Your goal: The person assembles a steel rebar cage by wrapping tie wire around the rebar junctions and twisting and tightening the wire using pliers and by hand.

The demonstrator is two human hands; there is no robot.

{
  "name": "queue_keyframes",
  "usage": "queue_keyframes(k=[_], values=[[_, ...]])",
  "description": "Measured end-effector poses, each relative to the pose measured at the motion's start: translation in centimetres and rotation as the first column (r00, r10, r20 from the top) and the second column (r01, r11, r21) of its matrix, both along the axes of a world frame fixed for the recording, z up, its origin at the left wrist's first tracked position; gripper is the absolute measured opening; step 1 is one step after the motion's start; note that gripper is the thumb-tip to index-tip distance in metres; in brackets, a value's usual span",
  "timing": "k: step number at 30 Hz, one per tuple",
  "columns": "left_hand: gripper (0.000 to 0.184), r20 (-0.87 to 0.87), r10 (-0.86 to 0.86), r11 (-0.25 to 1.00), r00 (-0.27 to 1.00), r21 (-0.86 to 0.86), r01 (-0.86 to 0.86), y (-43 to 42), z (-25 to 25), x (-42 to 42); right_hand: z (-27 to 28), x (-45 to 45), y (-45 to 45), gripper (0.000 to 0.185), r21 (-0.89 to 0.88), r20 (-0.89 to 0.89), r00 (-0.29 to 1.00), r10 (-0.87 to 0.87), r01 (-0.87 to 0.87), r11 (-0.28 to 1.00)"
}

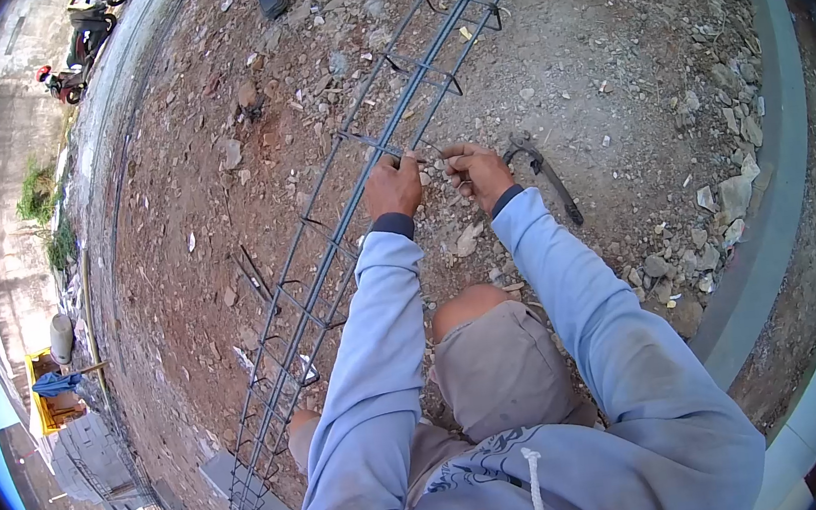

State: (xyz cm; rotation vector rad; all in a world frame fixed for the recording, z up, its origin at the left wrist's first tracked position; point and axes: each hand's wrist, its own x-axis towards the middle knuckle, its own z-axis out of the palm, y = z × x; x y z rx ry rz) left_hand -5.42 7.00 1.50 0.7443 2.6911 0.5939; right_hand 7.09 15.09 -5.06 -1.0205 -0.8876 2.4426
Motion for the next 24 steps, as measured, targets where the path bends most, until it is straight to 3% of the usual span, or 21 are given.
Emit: queue_keyframes(k=[3, 6, 9, 10, 13, 19, 21, 24], values=[[0.040, -0.080, -0.052, 0.998, 0.995, 0.021, 0.054, -0.4, -0.4, 0.1, -1.8, -1.5, 0.2, 0.020, -0.060, -0.133, 0.991, 0.019, -0.028, 0.998], [0.038, -0.066, -0.036, 0.996, 0.997, 0.080, 0.041, -0.7, 0.2, 0.7, -2.0, -2.6, 0.2, 0.021, 0.014, -0.155, 0.986, 0.060, -0.059, 0.998], [0.035, 0.039, -0.023, 0.950, 0.999, 0.314, 0.009, -1.6, -1.1, 0.0, -2.5, -3.4, 0.8, 0.021, 0.023, -0.150, 0.982, 0.114, -0.112, 0.993], [0.034, 0.058, -0.033, 0.952, 0.998, 0.306, 0.014, -1.6, -1.1, -0.2, -2.8, -3.4, 0.9, 0.021, 0.024, -0.156, 0.978, 0.137, -0.134, 0.991], [0.033, 0.081, -0.032, 0.955, 0.996, 0.296, 0.006, -1.8, -1.3, -0.5, -2.9, -2.9, 1.1, 0.023, 0.116, -0.026, 0.994, 0.104, -0.100, 0.988], [0.038, 0.065, 0.019, 0.909, 0.998, 0.414, -0.045, -1.6, -1.0, 0.6, 0.1, -3.6, 1.6, 0.016, 0.376, 0.034, 0.993, 0.116, -0.121, 0.919], [0.039, 0.090, -0.009, 0.902, 0.996, 0.431, -0.031, -1.5, -0.5, 0.6, 0.3, -4.0, 1.8, 0.014, 0.375, 0.036, 0.988, 0.150, -0.153, 0.914], [0.037, 0.264, -0.106, 0.883, 0.959, 0.468, -0.031, -1.5, -1.3, -0.3, 0.0, -4.5, 2.0, 0.014, 0.329, 0.040, 0.979, 0.199, -0.201, 0.923]])
